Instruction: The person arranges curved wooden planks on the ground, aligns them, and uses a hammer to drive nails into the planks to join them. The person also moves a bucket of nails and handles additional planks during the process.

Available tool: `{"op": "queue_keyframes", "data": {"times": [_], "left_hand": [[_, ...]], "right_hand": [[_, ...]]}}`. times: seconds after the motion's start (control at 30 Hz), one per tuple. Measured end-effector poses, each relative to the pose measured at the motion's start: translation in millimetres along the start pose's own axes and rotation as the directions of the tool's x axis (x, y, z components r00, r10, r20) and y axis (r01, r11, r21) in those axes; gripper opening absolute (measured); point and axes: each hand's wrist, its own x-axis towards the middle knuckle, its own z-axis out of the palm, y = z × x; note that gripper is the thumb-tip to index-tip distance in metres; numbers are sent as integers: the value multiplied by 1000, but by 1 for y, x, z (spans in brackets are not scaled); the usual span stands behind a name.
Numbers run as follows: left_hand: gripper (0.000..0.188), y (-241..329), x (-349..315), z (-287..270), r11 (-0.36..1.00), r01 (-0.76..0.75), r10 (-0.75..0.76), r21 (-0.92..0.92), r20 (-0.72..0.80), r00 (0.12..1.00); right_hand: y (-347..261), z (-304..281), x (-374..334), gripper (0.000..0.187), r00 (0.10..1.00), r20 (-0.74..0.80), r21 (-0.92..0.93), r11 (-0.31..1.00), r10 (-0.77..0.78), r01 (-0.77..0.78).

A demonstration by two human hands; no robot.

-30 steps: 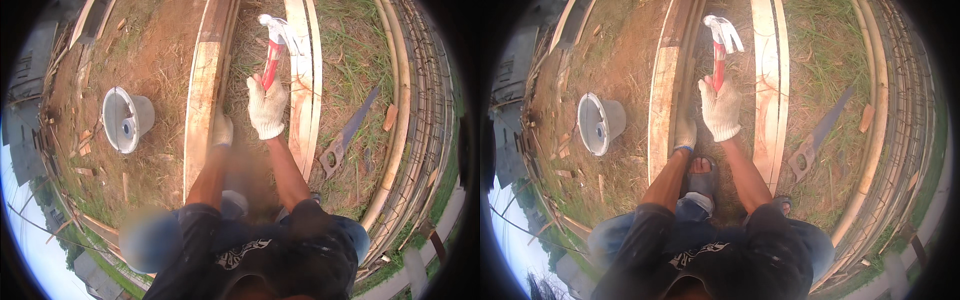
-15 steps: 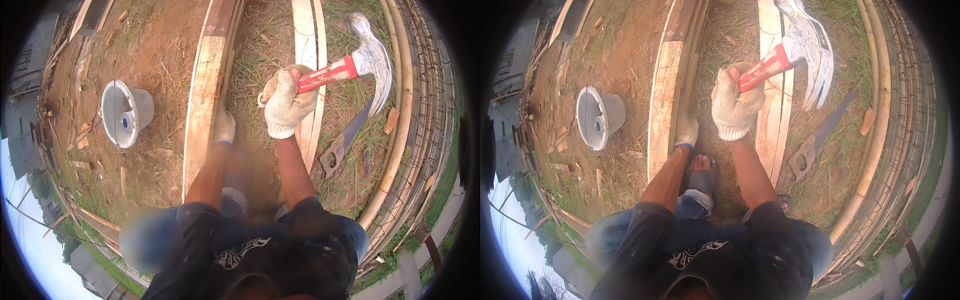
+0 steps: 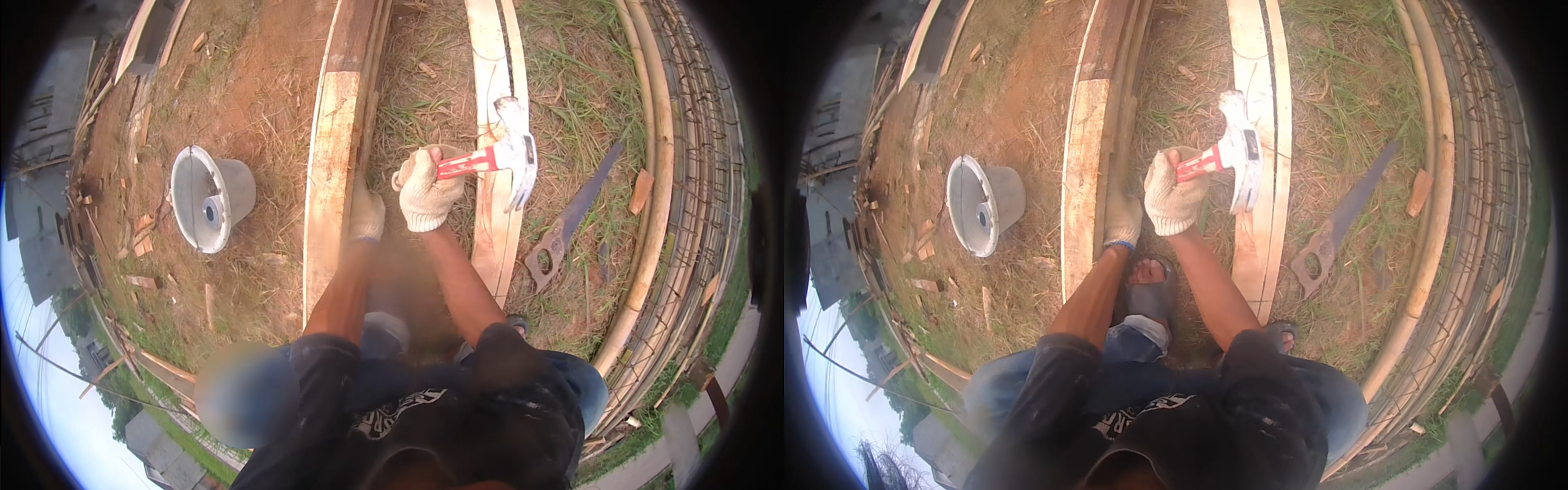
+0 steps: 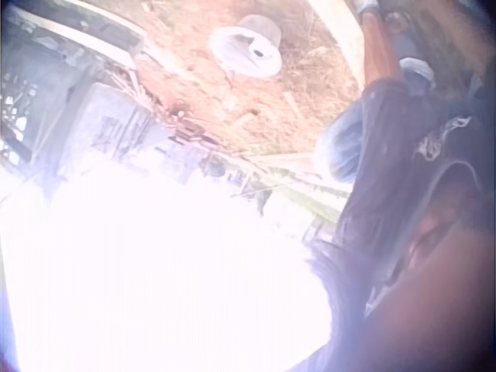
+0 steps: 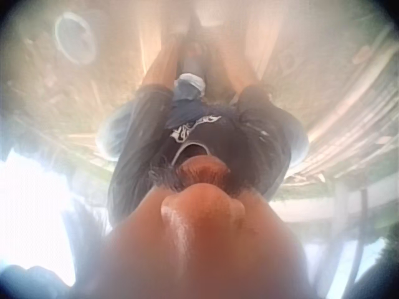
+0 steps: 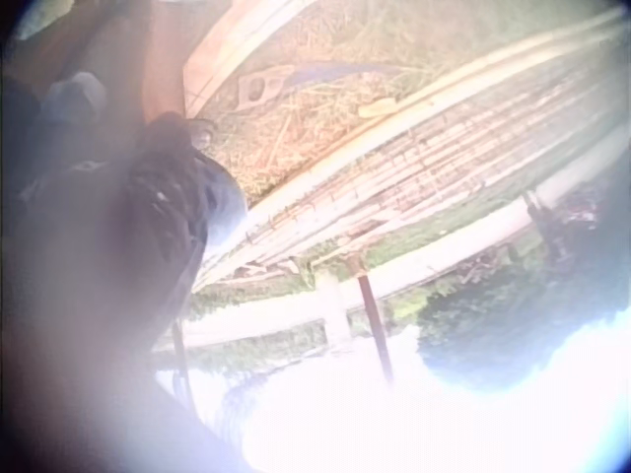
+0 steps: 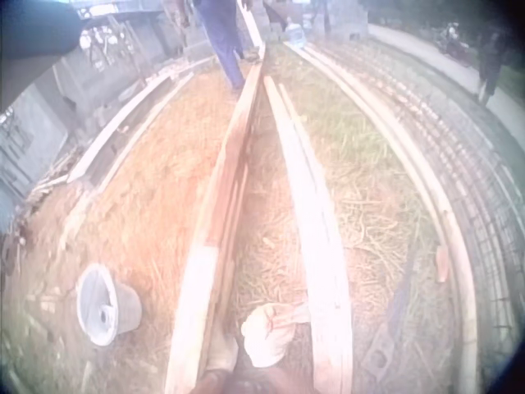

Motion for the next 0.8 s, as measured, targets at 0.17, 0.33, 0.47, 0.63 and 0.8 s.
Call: {"op": "queue_keyframes", "data": {"times": [0.17,0.33,0.47,0.63,0.8], "left_hand": [[68,-13,-1,-13,933,86,-52,-350,103,993],[71,-31,1,6,995,30,-27,-99,29,999],[64,-2,-4,-3,916,145,-111,-374,109,988],[74,-7,-2,-14,996,50,-45,-78,66,997],[71,-30,9,11,999,7,-4,-35,77,997]], "right_hand": [[-20,19,0,20,965,226,-344,938,132,-47],[-49,-2,4,17,980,-123,239,954,-157,183],[21,23,-5,29,946,233,-487,869,226,-88],[-39,2,16,31,997,-74,61,998,33,-29],[1,14,-6,30,994,83,-30,998,66,-64]]}}
